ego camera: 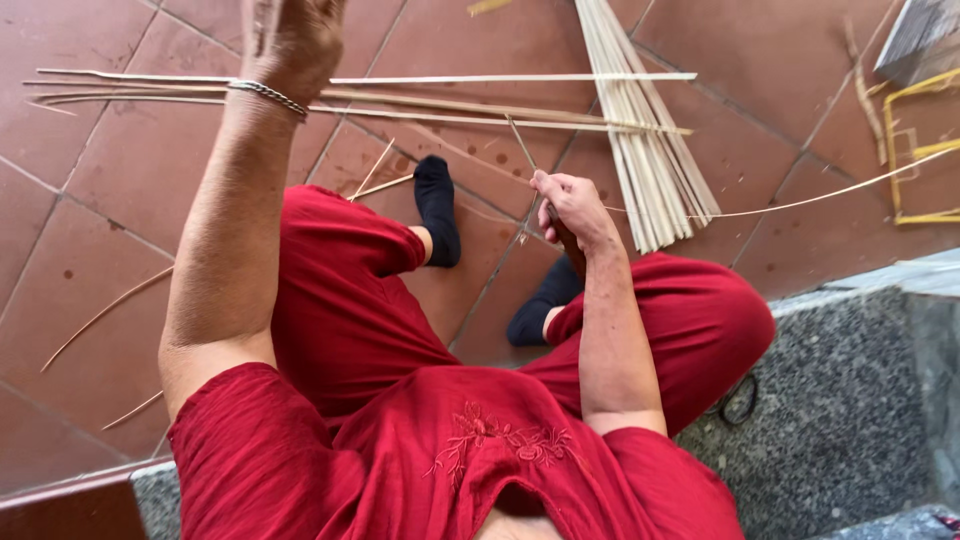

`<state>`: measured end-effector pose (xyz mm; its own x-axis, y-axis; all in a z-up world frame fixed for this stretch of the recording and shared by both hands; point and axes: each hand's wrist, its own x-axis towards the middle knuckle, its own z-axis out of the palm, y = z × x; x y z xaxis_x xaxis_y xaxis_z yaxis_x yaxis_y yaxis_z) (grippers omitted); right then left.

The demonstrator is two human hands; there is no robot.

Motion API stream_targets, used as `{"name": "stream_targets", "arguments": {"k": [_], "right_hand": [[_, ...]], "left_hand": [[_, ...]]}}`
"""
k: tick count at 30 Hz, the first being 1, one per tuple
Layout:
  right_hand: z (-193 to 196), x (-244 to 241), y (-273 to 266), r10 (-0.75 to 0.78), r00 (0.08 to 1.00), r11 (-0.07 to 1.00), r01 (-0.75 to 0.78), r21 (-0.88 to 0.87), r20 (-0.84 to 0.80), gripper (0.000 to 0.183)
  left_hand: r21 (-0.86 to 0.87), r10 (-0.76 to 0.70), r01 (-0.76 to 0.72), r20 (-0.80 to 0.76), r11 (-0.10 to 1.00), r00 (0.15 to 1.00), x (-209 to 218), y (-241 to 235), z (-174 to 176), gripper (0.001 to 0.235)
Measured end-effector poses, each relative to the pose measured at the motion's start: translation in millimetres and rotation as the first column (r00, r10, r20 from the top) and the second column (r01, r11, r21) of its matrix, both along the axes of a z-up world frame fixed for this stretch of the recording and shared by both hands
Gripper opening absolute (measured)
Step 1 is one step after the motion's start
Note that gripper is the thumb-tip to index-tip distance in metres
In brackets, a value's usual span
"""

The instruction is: The person sits on the floor and uses a large knife to shave thin strips from bamboo sticks. They hold the sticks with one hand and draw the knife along the length to remove the outer layer, creating fine shavings.

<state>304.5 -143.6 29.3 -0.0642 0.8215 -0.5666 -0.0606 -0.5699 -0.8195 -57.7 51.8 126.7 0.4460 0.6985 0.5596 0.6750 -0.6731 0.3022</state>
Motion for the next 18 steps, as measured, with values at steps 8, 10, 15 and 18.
{"name": "stream_targets", "arguments": {"k": [8,10,15,18], "right_hand": [[119,26,24,-0.044,0.954,0.888,0.173,0.426,-0.296,0.034],[142,26,32,-0.016,0.926,0.900,0.178,0.399,-0.377,0.037],[169,8,51,0.092,0.891,0.906,0.111,0.409,-0.444,0.048],[165,-5,60,0.115,0.862,0.894,0.127,0.430,-0.494,0.048]], "left_hand": [[-0.419,-0.009,0.108,0.229,0.901,0.973,58,-13,40,0.012],[-0.428,-0.032,0.147,0.263,0.892,0.964,69,-22,49,0.011],[-0.505,-0.055,0.243,0.358,0.828,0.932,101,-38,61,0.012],[-0.565,-0.070,0.298,0.389,0.769,0.918,120,-46,58,0.013]]}}
